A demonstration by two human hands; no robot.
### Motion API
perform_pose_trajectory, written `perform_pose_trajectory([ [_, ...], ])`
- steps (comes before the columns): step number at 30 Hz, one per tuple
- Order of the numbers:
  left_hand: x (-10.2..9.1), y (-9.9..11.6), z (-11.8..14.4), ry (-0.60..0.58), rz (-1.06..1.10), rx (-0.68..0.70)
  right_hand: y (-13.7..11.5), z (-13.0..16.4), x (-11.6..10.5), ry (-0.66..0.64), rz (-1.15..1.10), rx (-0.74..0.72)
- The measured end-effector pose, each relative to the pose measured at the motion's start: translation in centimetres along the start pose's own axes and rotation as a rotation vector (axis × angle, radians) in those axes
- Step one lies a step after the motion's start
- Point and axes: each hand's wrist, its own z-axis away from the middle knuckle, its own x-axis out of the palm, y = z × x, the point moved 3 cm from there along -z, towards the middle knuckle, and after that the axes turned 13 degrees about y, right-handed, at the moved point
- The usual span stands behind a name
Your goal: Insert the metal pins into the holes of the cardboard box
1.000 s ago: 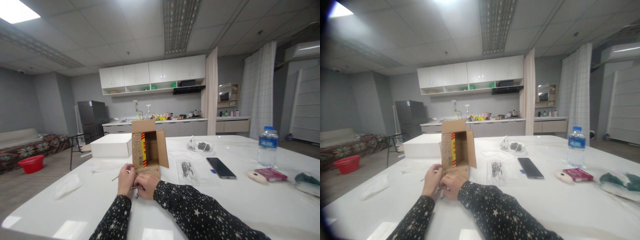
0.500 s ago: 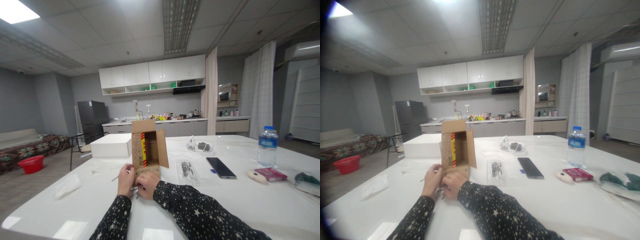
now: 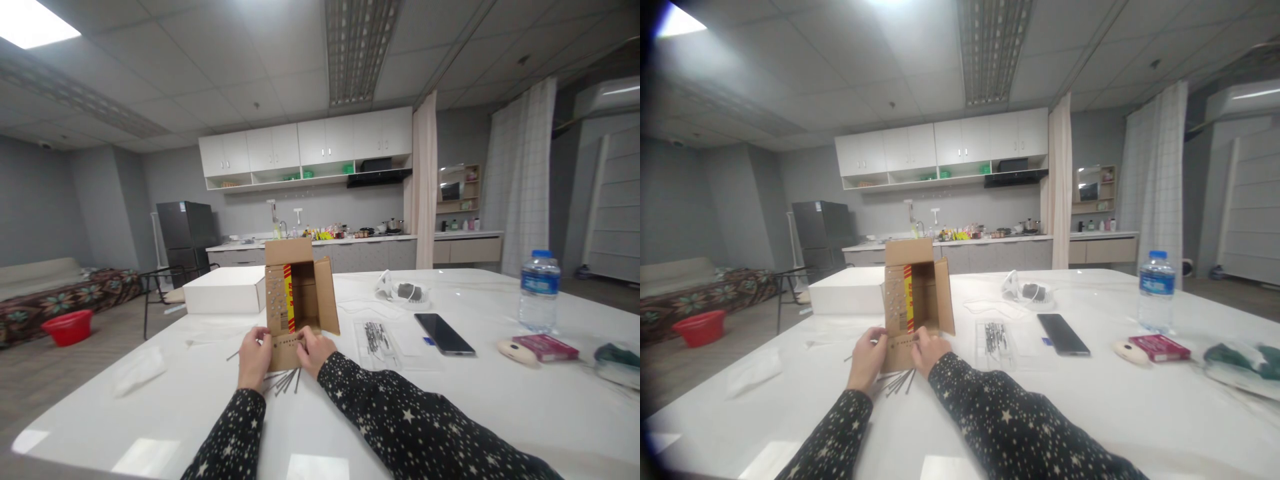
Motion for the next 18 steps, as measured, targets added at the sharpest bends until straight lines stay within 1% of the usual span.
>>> perform_pose_trajectory([
  [3,-0.1,0.0,0.0,-0.002,-0.009,-0.001,0.7,0.0,-0.4,-0.024,0.011,0.062],
  [11,-0.1,0.1,0.0,-0.006,-0.012,0.012,2.6,0.1,-1.6,-0.012,-0.006,0.228],
  [14,-0.1,0.1,0.0,-0.002,-0.016,0.015,2.8,0.1,-1.7,-0.016,-0.005,0.244],
  [18,-0.1,0.2,0.0,0.0,-0.022,0.018,2.6,0.0,-1.4,-0.035,-0.015,0.214],
])
